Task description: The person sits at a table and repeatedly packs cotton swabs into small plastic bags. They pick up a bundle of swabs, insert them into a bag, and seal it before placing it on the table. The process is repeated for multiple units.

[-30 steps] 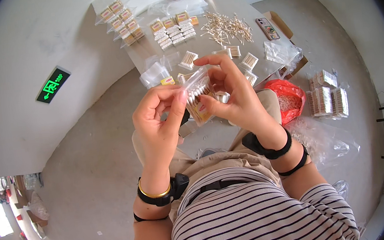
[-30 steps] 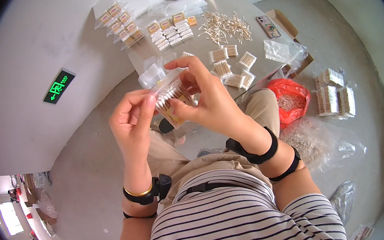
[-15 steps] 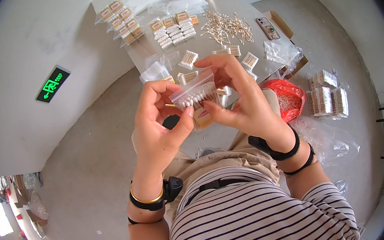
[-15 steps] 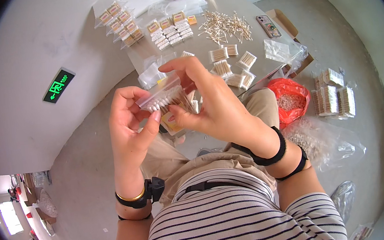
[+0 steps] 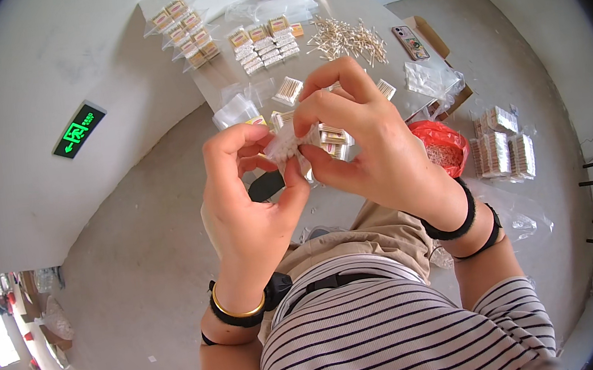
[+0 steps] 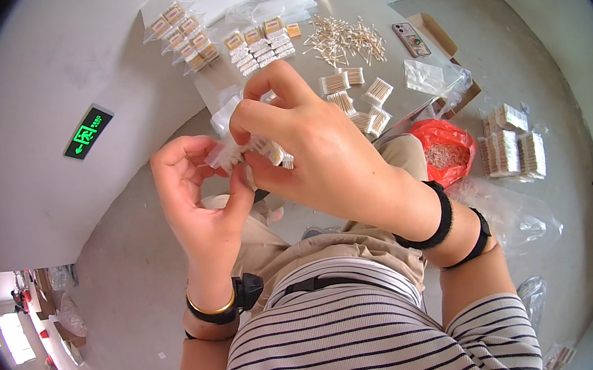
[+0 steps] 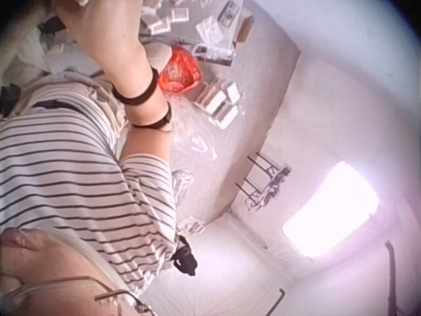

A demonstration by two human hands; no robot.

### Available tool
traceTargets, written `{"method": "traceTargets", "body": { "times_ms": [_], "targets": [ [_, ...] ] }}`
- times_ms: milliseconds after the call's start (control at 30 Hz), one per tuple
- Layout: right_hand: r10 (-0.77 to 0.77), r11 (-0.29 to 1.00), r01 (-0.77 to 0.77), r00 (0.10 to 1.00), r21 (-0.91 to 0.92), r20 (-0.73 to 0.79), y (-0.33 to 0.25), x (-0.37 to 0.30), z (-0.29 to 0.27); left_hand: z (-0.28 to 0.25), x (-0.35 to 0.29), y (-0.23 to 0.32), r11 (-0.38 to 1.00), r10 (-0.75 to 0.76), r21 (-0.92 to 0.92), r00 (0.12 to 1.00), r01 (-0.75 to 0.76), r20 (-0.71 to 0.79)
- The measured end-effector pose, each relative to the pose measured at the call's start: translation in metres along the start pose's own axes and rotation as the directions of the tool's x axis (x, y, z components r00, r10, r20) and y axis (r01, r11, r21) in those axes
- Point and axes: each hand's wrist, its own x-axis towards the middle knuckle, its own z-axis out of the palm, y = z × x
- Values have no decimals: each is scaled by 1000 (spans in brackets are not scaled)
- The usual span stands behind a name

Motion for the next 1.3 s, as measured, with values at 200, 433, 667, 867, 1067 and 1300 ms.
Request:
{"method": "traceTargets", "body": {
  "times_ms": [200, 433, 667, 867, 1067, 1300],
  "targets": [
    [6, 999, -8, 999, -38, -38, 0, 0, 8, 6, -3, 0, 996, 15, 83, 999, -12, -38],
    [-3, 994, -9, 994, -113, -111, 3, 3, 11, 17, 3, -7, 992, 111, -51, 992, -115, -62],
    [43, 999, -46, 994, -29, -102, 9, 6, 6, 15, 7, -10, 973, -20, -231, 999, 11, -40],
    [138, 990, -140, 988, 29, 72, -1, 13, -10, -1, 11, -18, 795, -222, -544, 963, 269, 152],
    [169, 984, -178, 966, 31, 195, 0, 23, -15, -2, 12, -24, 718, -245, -619, 948, 319, 205],
    [212, 971, -232, 941, 51, 263, 5, 26, -17, 3, 10, -27, 769, -239, -564, 953, 302, 184]
  ]
}}
